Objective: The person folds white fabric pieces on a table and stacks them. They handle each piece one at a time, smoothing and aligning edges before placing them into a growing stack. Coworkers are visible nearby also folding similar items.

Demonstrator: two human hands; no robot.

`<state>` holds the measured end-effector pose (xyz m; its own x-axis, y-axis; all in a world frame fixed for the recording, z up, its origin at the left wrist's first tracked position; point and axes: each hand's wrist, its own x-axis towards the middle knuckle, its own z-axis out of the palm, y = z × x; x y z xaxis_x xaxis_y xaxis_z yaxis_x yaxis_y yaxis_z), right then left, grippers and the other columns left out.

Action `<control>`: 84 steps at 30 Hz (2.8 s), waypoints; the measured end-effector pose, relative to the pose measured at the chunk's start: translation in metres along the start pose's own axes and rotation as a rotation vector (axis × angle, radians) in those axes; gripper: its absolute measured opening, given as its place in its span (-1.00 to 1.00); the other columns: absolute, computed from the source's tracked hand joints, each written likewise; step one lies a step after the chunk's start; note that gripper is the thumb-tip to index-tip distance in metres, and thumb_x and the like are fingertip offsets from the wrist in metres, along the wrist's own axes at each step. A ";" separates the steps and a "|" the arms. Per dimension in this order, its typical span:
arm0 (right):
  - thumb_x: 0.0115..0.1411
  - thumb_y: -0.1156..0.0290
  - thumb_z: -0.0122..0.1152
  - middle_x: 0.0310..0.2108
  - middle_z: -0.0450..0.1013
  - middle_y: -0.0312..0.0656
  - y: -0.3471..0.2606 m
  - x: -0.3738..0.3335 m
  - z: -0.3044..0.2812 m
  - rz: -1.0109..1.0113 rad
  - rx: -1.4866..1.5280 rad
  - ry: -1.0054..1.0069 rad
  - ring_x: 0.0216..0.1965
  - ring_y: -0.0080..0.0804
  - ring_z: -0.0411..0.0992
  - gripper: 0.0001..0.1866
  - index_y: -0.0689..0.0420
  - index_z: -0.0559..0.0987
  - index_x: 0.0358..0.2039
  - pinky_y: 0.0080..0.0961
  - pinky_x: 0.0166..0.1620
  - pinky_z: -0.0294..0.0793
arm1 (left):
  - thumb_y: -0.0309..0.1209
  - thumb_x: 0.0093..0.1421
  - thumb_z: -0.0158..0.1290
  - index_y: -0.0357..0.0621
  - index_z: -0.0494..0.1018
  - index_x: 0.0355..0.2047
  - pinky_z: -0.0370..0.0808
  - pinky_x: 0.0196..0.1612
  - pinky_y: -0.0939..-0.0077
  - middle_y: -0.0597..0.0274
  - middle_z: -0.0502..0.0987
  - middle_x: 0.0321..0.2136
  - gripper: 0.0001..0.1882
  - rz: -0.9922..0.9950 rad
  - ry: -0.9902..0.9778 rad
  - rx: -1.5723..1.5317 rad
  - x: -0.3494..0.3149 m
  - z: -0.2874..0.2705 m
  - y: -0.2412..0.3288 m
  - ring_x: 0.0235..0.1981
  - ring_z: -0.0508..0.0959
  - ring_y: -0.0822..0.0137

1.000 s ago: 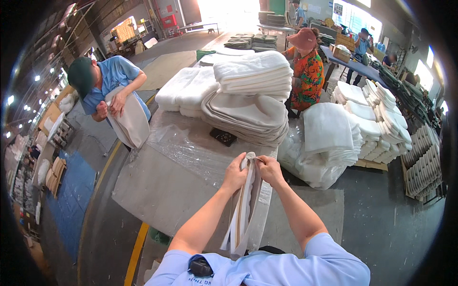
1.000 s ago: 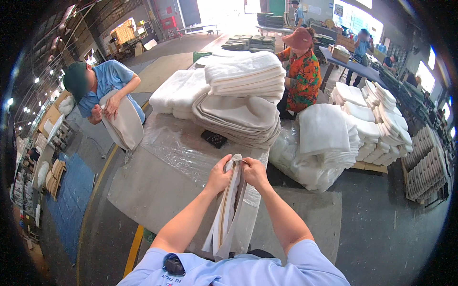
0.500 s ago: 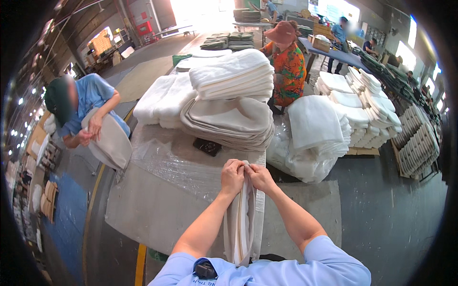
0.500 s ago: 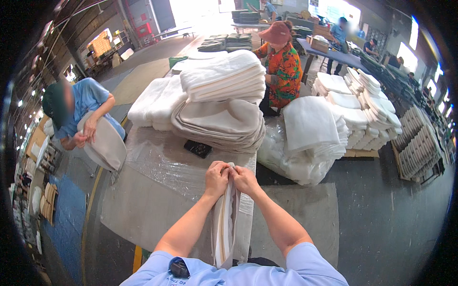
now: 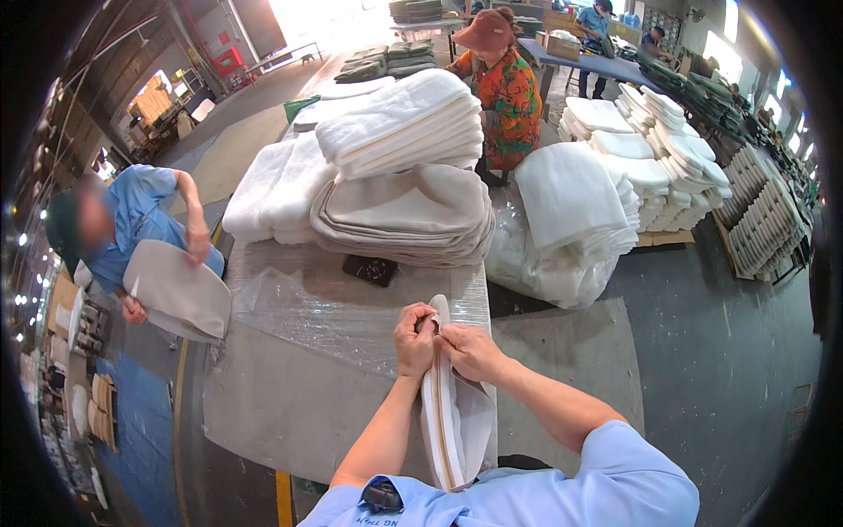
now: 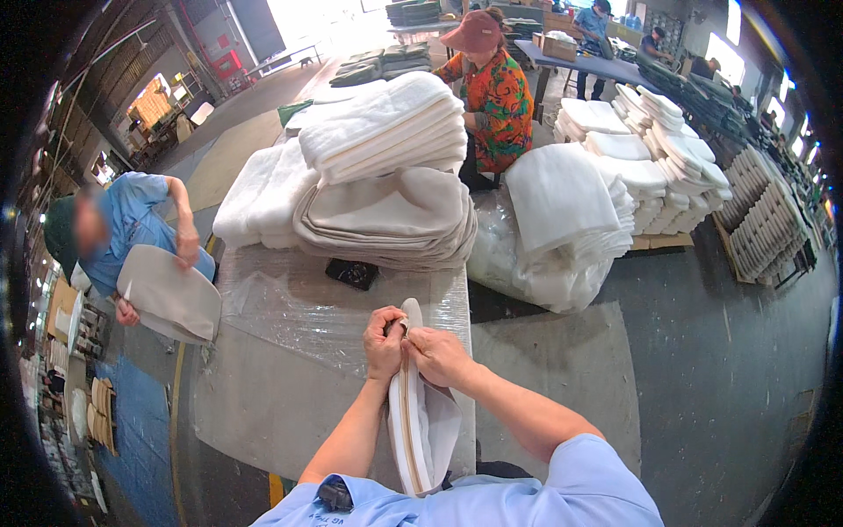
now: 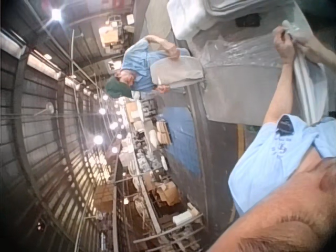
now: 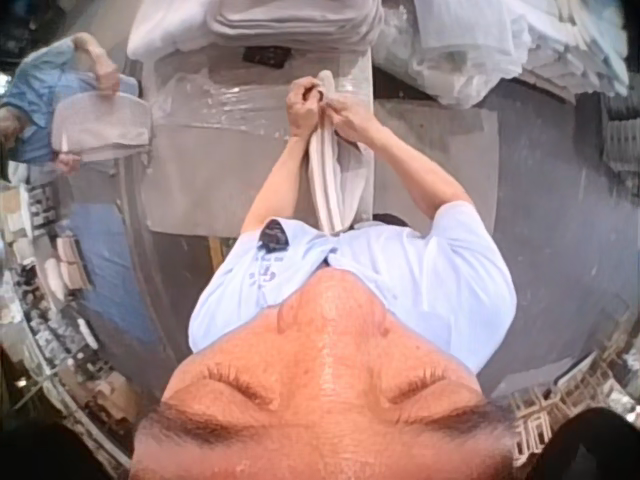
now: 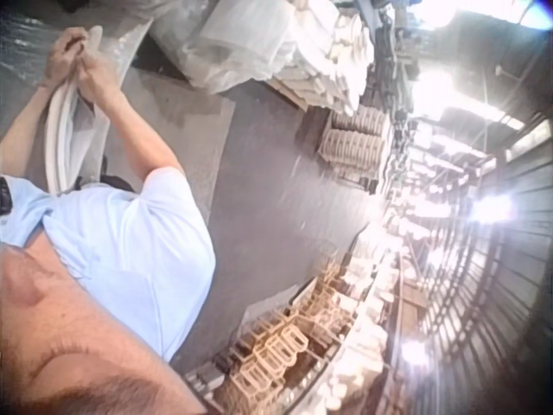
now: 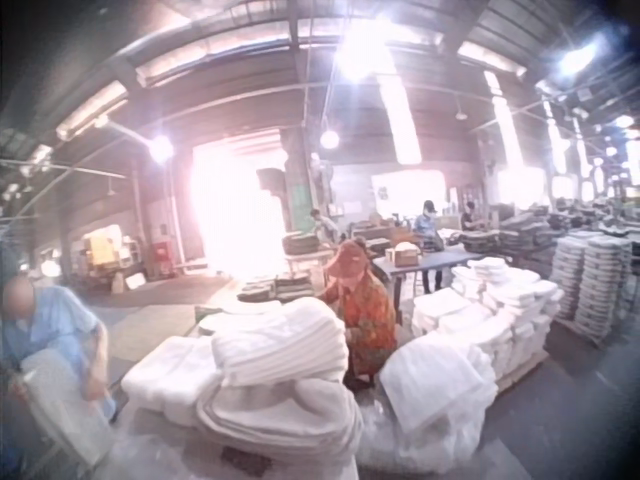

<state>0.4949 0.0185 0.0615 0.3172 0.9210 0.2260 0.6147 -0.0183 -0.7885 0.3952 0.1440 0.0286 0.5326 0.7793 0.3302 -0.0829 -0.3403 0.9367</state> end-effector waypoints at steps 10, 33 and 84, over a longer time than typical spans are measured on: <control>0.57 -0.03 0.00 -0.13 0.53 -0.33 0.055 0.069 -0.013 0.361 0.643 0.134 -0.09 -0.53 0.43 -0.53 0.13 0.62 -0.01 -0.53 -0.03 0.43 | -0.58 0.30 0.16 -0.22 0.60 -0.20 0.51 0.05 0.47 0.24 0.63 -0.14 -0.91 -0.031 -0.004 0.059 0.007 0.002 0.001 -0.09 0.60 0.37; 0.59 -0.08 -0.10 -0.09 0.46 -0.32 0.033 0.072 0.033 0.191 0.956 0.494 -0.05 -0.55 0.37 -0.51 0.06 0.52 0.16 -0.47 0.15 0.38 | 0.21 0.54 -0.23 -0.15 0.30 0.41 0.47 0.30 0.23 0.12 0.50 0.24 -0.25 -0.824 -0.081 -0.665 -0.079 -0.048 0.041 0.23 0.52 0.20; 0.59 -0.23 -0.31 -0.45 0.55 -0.28 -0.126 0.092 -0.036 -0.145 0.671 0.125 -0.35 -0.49 0.43 -0.20 0.23 0.65 -0.35 -0.46 -0.19 0.44 | -0.04 0.28 0.29 -0.42 -0.16 0.55 0.33 0.41 -0.01 -0.47 0.18 0.44 0.15 -0.183 -0.293 0.707 -0.031 -0.078 0.301 0.41 0.32 -0.35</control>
<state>0.4727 0.0914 0.2020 0.3711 0.8437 0.3878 0.0912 0.3825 -0.9194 0.2881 0.0579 0.3095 0.6944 0.7184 0.0417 0.5309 -0.5506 0.6442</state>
